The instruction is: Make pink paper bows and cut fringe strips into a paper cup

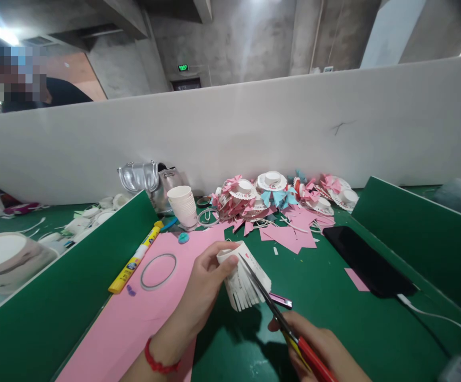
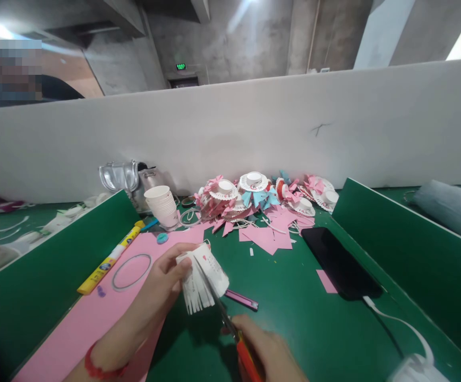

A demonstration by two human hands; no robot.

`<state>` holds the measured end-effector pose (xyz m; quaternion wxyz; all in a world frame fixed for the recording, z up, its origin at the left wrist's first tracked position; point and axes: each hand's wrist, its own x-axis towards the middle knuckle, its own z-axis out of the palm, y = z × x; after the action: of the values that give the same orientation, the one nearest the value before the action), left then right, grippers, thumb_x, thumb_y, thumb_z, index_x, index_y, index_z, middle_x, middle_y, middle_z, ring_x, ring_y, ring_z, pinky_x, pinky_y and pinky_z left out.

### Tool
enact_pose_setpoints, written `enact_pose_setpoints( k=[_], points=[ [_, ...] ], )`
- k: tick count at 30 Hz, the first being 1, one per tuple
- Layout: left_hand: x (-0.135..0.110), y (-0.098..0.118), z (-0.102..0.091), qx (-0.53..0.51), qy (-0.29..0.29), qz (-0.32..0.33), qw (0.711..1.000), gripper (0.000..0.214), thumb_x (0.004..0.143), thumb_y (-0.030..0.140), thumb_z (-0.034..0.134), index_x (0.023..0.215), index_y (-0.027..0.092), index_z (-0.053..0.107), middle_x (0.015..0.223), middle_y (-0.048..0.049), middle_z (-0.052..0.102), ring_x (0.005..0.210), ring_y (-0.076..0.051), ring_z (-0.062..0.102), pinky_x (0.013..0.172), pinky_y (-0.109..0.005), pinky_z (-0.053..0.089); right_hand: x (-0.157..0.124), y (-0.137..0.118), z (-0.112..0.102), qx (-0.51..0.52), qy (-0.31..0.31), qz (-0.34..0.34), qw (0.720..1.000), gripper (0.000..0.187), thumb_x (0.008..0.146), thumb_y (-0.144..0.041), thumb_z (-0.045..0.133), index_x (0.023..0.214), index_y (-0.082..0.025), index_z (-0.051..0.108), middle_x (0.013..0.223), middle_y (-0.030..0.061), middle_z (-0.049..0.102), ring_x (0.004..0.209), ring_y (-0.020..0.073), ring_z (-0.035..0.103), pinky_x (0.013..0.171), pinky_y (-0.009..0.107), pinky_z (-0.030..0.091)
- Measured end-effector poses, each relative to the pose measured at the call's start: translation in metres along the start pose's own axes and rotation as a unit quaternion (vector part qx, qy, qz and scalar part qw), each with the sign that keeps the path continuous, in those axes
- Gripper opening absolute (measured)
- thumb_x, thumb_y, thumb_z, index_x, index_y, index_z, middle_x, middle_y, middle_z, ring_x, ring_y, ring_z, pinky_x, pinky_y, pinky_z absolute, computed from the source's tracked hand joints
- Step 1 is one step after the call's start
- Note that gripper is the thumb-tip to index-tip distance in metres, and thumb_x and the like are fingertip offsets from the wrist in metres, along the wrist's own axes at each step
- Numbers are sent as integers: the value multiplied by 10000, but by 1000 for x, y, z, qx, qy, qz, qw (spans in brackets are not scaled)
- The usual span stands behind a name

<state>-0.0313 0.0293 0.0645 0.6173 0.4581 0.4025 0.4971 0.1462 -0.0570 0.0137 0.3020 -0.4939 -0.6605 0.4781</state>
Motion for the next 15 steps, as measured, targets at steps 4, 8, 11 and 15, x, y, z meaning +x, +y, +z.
enact_pose_setpoints(
  k=[4, 8, 11, 15],
  points=[
    [2, 9, 0, -9, 72, 5, 997, 296, 593, 342, 717, 826, 178, 637, 728, -1, 597, 641, -117, 532, 589, -224, 407, 2, 7, 2, -4, -10, 54, 998, 447, 738, -613, 447, 1018, -268, 493, 555, -54, 429, 481, 126, 403, 446, 213, 323],
    [4, 15, 0, -5, 121, 7, 993, 350, 562, 361, 730, 835, 162, 638, 731, -5, 598, 606, -109, 517, 562, -224, 392, 2, 10, 6, 27, 14, 61, 998, 344, 834, -552, 331, 934, -306, 549, 557, -44, 441, 511, 141, 425, 496, 221, 399],
    [5, 13, -1, -10, 113, 3, 994, 327, 568, 350, 729, 828, 171, 642, 715, 4, 604, 594, -105, 516, 575, -227, 391, 2, 11, 6, 27, 12, 51, 998, 375, 850, -553, 292, 982, -304, 539, 551, -47, 446, 514, 145, 435, 535, 244, 417],
    [4, 8, 0, -10, 89, 0, 996, 270, 591, 315, 720, 812, 181, 644, 727, 5, 610, 606, -109, 527, 596, -232, 400, 3, 10, 3, -3, -11, 19, 1000, 409, 804, -600, 341, 961, -268, 521, 541, -60, 433, 521, 142, 435, 541, 256, 402]
  ],
)
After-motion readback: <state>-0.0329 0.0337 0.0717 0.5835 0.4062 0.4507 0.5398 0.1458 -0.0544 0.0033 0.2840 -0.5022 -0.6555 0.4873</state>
